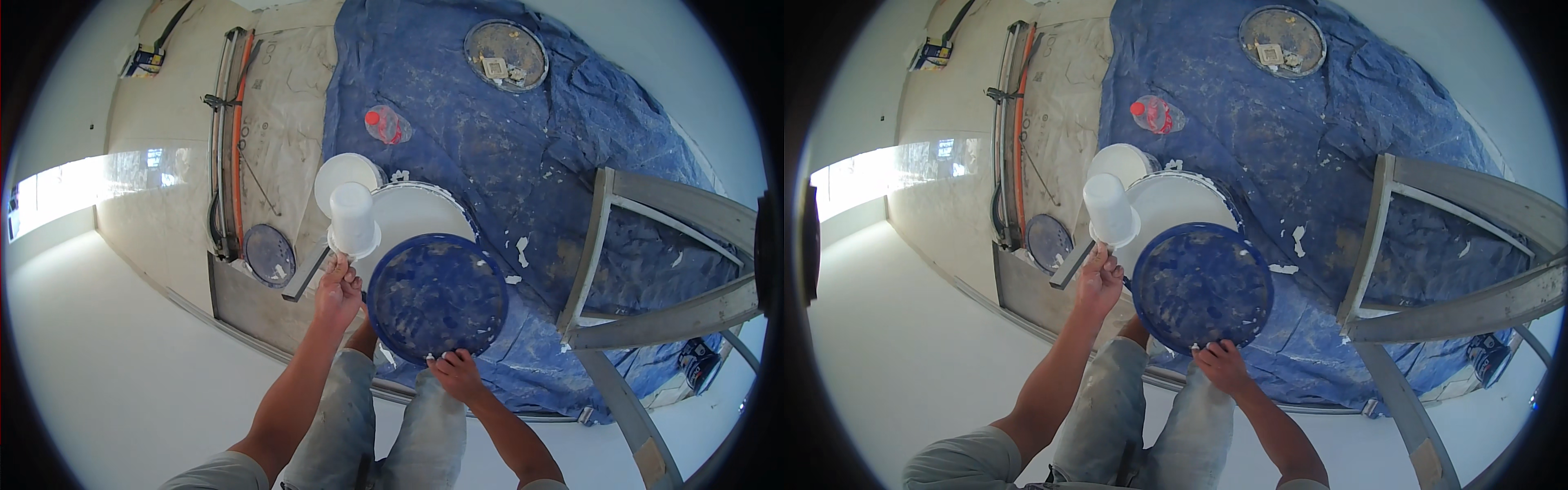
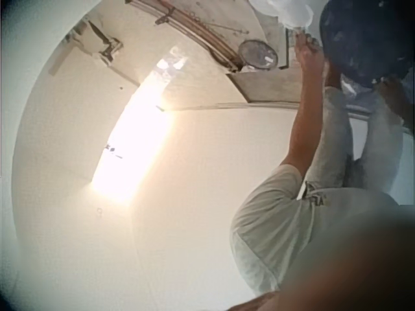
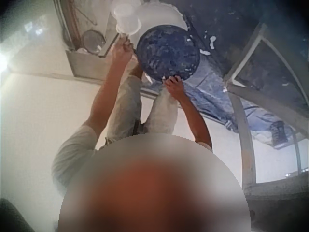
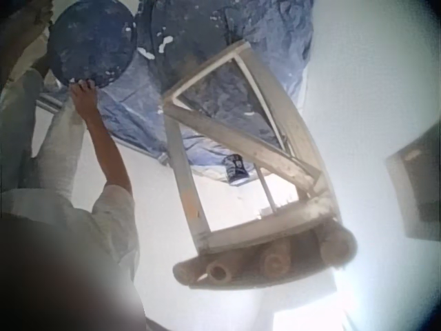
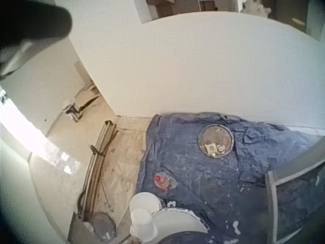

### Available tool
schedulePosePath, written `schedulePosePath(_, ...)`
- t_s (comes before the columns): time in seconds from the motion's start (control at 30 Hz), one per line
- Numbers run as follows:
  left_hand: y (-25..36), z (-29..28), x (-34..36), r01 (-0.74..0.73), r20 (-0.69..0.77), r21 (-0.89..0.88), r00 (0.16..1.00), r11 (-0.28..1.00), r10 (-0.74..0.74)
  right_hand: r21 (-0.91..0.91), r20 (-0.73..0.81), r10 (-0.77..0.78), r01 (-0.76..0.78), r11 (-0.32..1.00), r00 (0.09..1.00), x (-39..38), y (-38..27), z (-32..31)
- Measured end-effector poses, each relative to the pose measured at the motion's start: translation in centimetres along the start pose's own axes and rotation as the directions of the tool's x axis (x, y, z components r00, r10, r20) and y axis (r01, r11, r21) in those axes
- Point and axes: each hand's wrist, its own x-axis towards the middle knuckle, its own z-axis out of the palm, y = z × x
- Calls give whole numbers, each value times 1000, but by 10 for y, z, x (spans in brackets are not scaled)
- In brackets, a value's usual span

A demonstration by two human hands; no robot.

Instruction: The person prepares paint by pouring white liquid from a large bucket into a small container, adding water from a plastic bottle, and stirring the mixture with a paint roller and a metal tool.

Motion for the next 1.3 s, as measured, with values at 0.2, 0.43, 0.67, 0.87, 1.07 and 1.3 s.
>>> schedulePosePath(0.2, -14, 6, 2, -28, -6, -87, 1000, 996, 27, -26, -1, 40, -40, 999, 999, 25, -16, 21)
schedulePosePath(0.43, -32, 21, 12, -56, -31, -146, 998, 988, 52, -34, 9, 30, -29, 999, 1000, 53, -33, 56)
schedulePosePath(0.67, -46, 27, 17, -72, 9, -178, 997, 981, 75, -46, -9, 80, -80, 996, 997, 69, -36, 64)
schedulePosePath(0.87, -53, 43, 20, -75, 11, -191, 997, 979, 79, -32, 24, 68, -67, 997, 997, 67, -33, 64)
schedulePosePath(1.07, -56, 51, 27, -71, 6, -192, 997, 979, 74, -66, 32, 70, -68, 995, 997, 59, -36, 74)
schedulePosePath(1.3, -64, 51, 23, -66, -16, -185, 998, 981, 64, -36, 44, 90, -88, 995, 995, 58, -42, 73)
